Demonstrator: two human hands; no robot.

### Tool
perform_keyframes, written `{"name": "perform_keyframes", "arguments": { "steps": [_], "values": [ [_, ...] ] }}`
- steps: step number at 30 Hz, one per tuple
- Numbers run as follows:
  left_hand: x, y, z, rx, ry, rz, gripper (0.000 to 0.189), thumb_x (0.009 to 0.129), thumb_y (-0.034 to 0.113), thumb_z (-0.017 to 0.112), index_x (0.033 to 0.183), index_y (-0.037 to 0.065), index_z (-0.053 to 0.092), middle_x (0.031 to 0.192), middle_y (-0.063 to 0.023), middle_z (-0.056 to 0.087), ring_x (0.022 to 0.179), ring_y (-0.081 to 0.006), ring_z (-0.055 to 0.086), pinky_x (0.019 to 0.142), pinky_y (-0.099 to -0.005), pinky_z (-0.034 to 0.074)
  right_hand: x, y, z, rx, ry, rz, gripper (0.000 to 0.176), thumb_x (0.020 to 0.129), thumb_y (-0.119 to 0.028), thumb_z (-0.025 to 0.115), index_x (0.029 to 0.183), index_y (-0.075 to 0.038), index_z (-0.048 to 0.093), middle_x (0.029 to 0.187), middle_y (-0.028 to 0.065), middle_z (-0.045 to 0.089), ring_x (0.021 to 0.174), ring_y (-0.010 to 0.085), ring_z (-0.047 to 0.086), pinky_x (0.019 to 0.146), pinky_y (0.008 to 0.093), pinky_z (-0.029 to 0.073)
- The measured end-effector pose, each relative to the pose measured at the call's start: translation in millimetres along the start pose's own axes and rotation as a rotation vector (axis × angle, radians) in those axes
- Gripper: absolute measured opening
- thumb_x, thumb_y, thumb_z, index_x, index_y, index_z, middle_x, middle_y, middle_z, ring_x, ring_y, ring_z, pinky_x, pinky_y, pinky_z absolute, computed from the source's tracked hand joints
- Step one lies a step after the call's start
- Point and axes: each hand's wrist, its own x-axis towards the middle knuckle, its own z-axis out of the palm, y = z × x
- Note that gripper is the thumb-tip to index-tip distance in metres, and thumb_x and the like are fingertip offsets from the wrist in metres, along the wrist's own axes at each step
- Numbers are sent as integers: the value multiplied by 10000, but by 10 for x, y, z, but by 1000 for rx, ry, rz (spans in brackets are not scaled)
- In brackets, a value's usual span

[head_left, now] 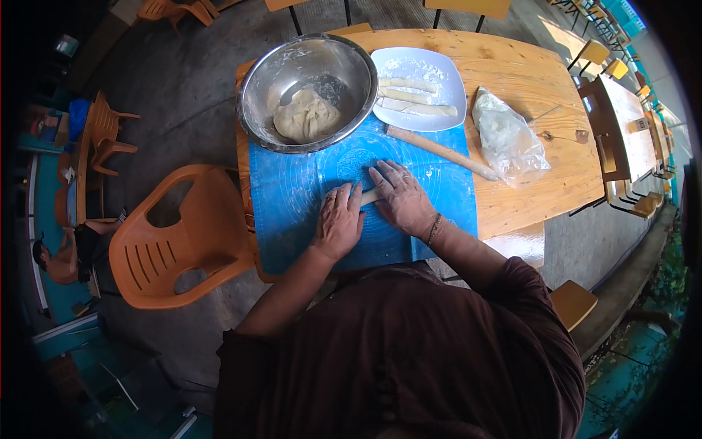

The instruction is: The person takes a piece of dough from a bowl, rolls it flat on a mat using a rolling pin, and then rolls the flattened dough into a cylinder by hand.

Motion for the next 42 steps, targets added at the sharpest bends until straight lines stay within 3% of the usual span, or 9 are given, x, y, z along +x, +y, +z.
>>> {"name": "perform_keyframes", "arguments": {
  "steps": [2,4,11,13,15,19,22,27,42],
  "values": [
    [-16,-16,16,-49,12,-12,464,873,157,634,1292,-10,527,1293,-214,517,1202,-401,504,1025,-477,405,-51,-3,-107,47,-40,55,489,896,-199,561,1361,-56,522,1323,173,540,1230,376,514,1088,465,378],
    [-18,-97,86,-99,67,48,319,858,136,646,1155,28,603,1127,-159,585,1034,-355,580,902,-445,468,-111,73,-83,45,-53,21,446,878,-176,576,1311,-72,565,1260,149,566,1185,364,534,1047,455,407],
    [156,-245,-78,-153,72,114,264,884,98,604,1134,12,614,983,-162,638,904,-324,631,815,-412,511,105,143,-252,156,-99,6,304,855,-121,617,1151,-78,671,1037,109,657,988,289,636,914,399,488],
    [221,-281,-201,-591,-274,-138,239,935,105,551,1137,-10,610,943,-140,656,786,-226,652,698,-346,536,137,255,-202,447,-196,131,266,871,-132,612,1118,-65,683,973,109,668,907,262,652,857,374,509],
    [221,-299,-242,-770,-387,-246,234,950,107,534,1134,-15,610,928,-116,659,749,-178,641,666,-310,532,180,350,-260,912,-381,295,222,898,-155,605,1045,-23,707,824,99,674,747,178,665,684,310,538],
    [183,-227,-356,-1102,-653,-416,234,993,172,543,1112,-15,616,870,-47,646,684,-94,607,618,-253,521,175,328,-614,1221,-655,518,271,901,-218,695,1041,14,708,827,70,668,657,100,587,645,236,485],
    [138,-116,-465,-1044,-720,-282,287,993,265,593,1048,-15,628,848,-38,646,664,-77,593,576,-248,507,110,204,-705,1041,-748,476,293,875,-273,741,977,1,732,757,43,657,629,93,578,606,233,484],
    [166,-146,-492,-983,-825,-422,299,965,297,636,965,-2,646,774,-25,625,580,-85,574,511,-266,512,115,244,-542,1033,-753,516,343,860,-334,763,909,4,734,659,26,639,566,86,588,526,228,475],
    [78,-281,-464,-1255,-969,-463,405,1025,384,503,1082,15,661,707,-20,615,548,-87,591,471,-229,486,202,170,-609,1090,-845,545,417,850,-390,762,749,9,694,597,43,613,486,105,566,453,229,441]
  ]
}}
